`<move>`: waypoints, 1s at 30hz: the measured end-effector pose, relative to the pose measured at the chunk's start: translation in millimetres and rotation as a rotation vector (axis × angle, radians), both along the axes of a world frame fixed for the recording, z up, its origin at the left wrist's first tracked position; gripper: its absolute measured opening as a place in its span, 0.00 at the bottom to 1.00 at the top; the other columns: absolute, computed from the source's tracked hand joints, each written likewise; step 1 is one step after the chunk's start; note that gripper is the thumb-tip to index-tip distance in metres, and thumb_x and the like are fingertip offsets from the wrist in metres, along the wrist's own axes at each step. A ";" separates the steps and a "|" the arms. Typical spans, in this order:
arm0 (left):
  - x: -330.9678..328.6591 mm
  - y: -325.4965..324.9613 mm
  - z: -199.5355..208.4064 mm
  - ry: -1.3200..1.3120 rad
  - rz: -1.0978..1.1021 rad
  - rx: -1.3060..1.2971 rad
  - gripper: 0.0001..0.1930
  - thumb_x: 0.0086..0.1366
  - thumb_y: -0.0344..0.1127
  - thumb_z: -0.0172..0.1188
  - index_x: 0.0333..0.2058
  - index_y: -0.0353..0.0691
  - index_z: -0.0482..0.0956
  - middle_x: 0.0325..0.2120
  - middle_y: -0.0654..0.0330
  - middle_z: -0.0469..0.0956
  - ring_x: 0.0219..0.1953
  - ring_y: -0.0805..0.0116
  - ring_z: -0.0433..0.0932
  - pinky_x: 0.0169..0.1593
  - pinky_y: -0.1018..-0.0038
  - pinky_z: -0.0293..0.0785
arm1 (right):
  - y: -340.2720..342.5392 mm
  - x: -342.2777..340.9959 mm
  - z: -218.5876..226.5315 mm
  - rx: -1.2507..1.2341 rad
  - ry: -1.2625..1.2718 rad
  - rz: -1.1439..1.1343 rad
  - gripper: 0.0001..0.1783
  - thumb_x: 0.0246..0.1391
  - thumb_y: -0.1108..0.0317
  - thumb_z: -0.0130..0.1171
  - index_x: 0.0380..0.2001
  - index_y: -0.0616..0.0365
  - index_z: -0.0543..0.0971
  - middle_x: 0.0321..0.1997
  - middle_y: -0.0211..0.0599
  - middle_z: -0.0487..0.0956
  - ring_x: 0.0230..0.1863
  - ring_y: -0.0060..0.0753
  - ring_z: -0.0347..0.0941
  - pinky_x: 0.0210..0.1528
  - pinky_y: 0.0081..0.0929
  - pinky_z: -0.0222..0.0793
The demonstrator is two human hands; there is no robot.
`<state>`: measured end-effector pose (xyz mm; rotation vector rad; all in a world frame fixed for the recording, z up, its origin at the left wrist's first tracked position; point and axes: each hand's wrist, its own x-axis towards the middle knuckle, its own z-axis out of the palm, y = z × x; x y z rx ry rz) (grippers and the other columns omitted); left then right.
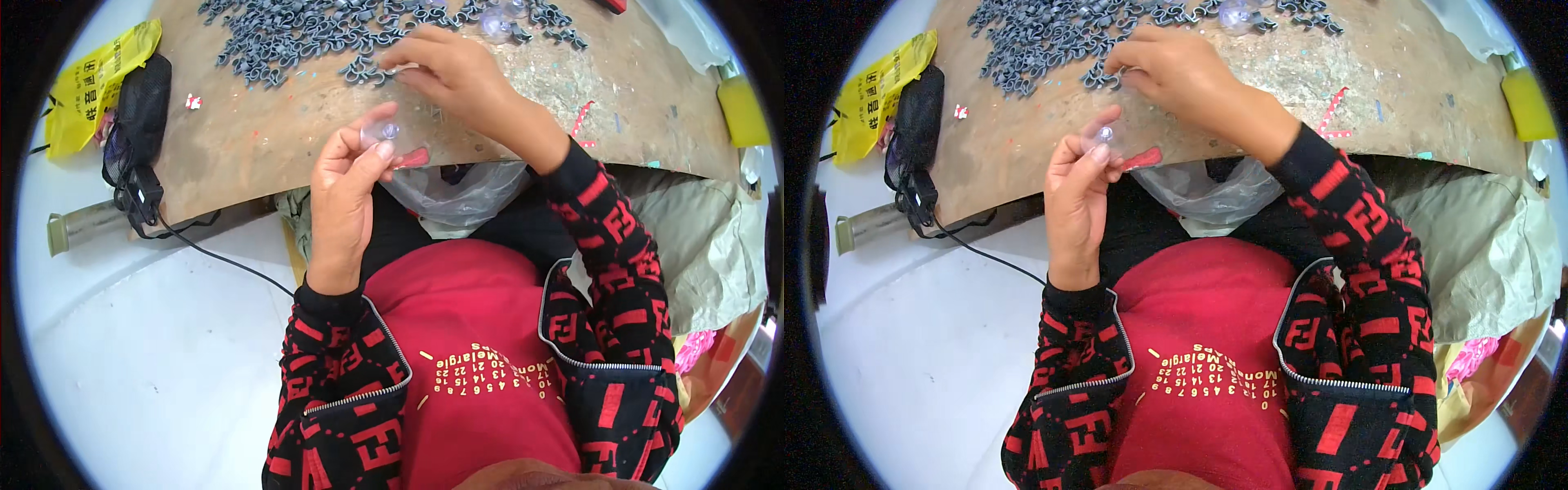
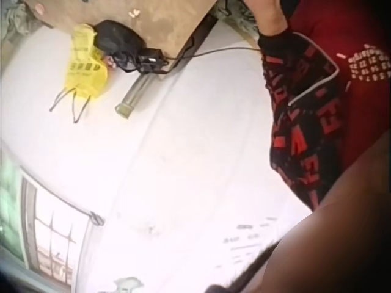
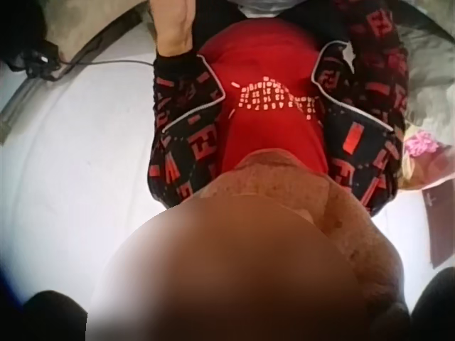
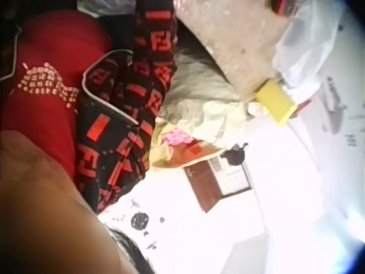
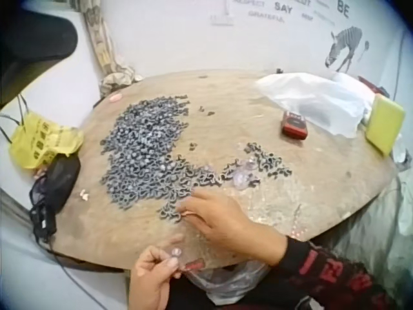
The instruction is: Manually placing small grey plastic components into individual plastic bags and grouping them.
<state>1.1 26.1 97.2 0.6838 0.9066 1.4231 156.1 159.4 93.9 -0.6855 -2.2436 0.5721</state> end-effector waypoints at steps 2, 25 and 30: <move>-4.7 -2.9 -0.2 0.007 -0.015 0.014 0.06 0.61 0.27 0.57 0.27 0.40 0.70 0.52 0.50 0.72 0.34 0.78 0.73 0.40 0.81 0.69 | 8.5 -11.1 -10.4 0.128 -0.086 -0.023 0.11 0.47 0.74 0.60 0.37 0.55 0.77 0.34 0.39 0.73 0.36 0.46 0.73 0.36 0.36 0.69; 28.0 -2.9 -8.4 0.468 0.032 0.232 0.10 0.54 0.22 0.65 0.34 0.34 0.74 0.39 0.60 0.73 0.37 0.74 0.74 0.42 0.79 0.72 | -35.9 55.3 -0.4 -0.021 -0.142 -0.316 0.13 0.48 0.77 0.57 0.39 0.55 0.79 0.37 0.36 0.74 0.38 0.34 0.73 0.41 0.28 0.69; 32.7 -0.3 -5.0 -0.246 -0.173 -0.146 0.08 0.63 0.32 0.60 0.39 0.37 0.74 0.36 0.60 0.76 0.39 0.72 0.75 0.43 0.79 0.72 | -73.4 60.1 10.1 -0.675 0.374 -0.142 0.13 0.51 0.78 0.59 0.42 0.61 0.76 0.41 0.31 0.74 0.42 0.23 0.72 0.43 0.23 0.70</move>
